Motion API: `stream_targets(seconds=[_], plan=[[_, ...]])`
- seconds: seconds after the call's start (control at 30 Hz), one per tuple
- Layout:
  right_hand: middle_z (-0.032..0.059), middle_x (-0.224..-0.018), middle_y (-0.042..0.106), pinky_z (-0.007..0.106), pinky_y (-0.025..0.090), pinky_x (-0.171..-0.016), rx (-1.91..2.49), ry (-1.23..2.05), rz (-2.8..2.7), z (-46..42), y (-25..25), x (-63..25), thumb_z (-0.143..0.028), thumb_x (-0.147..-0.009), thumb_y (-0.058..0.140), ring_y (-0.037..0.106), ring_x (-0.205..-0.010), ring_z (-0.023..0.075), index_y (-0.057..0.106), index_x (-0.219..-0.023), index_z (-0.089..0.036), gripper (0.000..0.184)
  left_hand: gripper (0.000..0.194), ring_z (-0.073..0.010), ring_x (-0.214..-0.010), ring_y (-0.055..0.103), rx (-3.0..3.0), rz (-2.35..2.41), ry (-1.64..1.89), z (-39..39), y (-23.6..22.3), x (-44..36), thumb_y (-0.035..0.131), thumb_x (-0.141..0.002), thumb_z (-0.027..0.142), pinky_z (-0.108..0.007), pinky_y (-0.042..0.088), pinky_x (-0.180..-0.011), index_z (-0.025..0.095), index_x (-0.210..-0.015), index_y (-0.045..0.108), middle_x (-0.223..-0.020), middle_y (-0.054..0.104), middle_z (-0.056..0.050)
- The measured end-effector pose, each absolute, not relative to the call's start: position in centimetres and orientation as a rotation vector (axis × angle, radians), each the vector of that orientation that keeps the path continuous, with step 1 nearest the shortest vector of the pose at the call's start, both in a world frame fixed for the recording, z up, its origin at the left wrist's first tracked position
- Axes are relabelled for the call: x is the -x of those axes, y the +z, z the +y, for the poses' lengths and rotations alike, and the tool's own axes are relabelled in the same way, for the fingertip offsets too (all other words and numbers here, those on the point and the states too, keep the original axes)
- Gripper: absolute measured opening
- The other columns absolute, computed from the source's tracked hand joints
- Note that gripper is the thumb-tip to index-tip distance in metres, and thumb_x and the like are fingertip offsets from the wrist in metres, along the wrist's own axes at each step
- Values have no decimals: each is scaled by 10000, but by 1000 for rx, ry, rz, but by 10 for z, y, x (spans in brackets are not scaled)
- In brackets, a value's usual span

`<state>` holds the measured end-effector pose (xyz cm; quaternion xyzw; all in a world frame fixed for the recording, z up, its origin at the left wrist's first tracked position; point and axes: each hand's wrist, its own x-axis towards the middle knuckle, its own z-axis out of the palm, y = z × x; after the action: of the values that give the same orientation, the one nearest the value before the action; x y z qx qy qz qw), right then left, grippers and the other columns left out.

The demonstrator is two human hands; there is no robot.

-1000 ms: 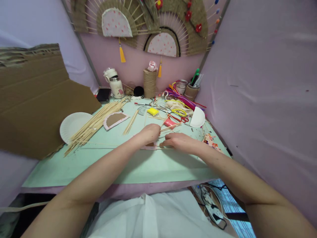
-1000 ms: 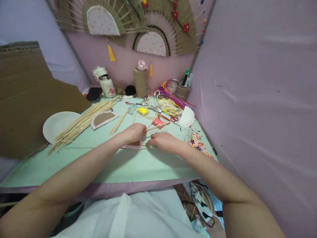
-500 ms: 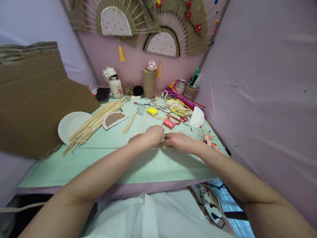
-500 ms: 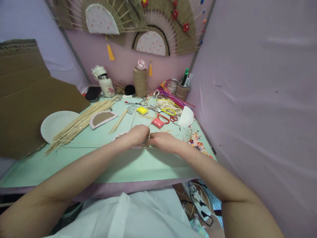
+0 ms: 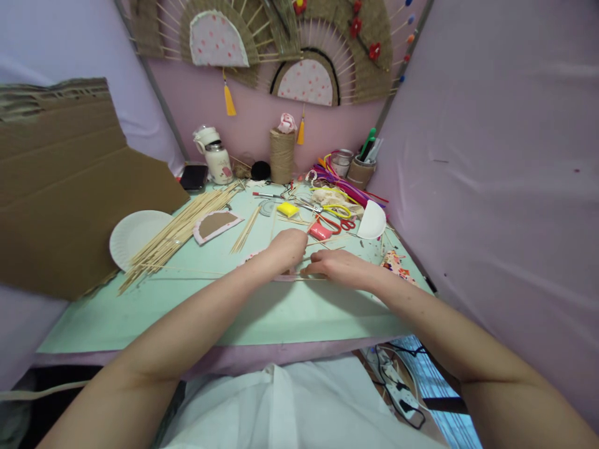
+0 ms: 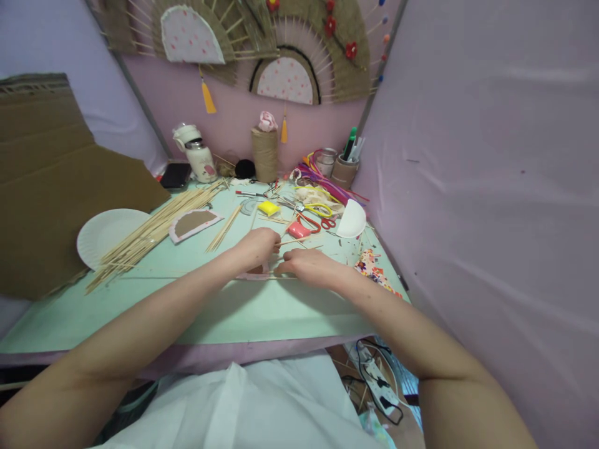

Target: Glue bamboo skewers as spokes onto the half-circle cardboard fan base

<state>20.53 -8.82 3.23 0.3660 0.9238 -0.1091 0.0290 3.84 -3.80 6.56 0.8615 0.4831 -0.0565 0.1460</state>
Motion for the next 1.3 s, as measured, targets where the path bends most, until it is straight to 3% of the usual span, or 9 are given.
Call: stream_targets(seconds=[0.17,0.3,0.43,0.6,0.77,0.97,1.17,1.3], plan=[[61,-935,624,249,292,-624,-1140,-338,2857,-88,32,-206,-152,-940,472,570,-838,181,666,-1213,-296,365,152,-174,-705,643,-2385,1433,16,-17,80,-12,596,-829,256,-261,416,-613,162,-824,715,-768,700,-53],[60,-922,617,254,262,-598,-1148,-323,2839,-88,33,-205,-137,-929,474,565,-837,182,662,-1219,-292,379,108,-133,-564,589,-2005,1373,269,2,81,8,681,-765,260,-256,437,-615,156,-735,687,-598,617,-1],[62,-932,618,253,276,-608,-1137,-325,2842,-89,33,-205,-128,-924,468,566,-846,182,660,-1221,-289,388,163,-128,-537,536,-2025,1409,257,9,74,9,656,-787,235,-263,426,-628,149,-648,659,-522,570,1],[61,-945,622,248,292,-624,-1147,-305,2846,-89,31,-206,-137,-932,462,570,-860,184,655,-1230,-297,389,175,-166,-684,617,-2208,1612,-1,6,63,-2,585,-855,251,-254,419,-636,165,-769,710,-709,694,-48],[60,-949,625,250,297,-619,-1137,-305,2850,-88,29,-207,-152,-945,462,582,-863,183,653,-1230,-303,374,165,-216,-761,672,-2231,1655,-186,0,60,-12,616,-823,237,-269,455,-691,149,-745,732,-757,731,-108],[63,-966,629,248,307,-636,-1139,-313,2850,-88,30,-207,-159,-950,460,585,-882,189,651,-1232,-306,371,214,-252,-961,684,-2272,1705,-287,-2,61,-20,631,-821,228,-263,473,-771,123,-959,756,-1023,744,-173],[64,-967,631,248,311,-638,-1144,-320,2842,-88,31,-206,-162,-947,463,585,-879,193,656,-1225,-304,367,211,-229,-875,691,-2285,1699,-280,-1,61,-18,607,-839,265,-258,474,-756,142,-911,763,-871,752,-139],[63,-954,628,249,306,-632,-1141,-315,2851,-88,29,-207,-152,-942,465,586,-876,190,656,-1221,-301,370,240,-201,-886,676,-2315,1717,-205,4,63,-9,543,-881,264,-234,462,-747,156,-956,744,-947,751,-118]])
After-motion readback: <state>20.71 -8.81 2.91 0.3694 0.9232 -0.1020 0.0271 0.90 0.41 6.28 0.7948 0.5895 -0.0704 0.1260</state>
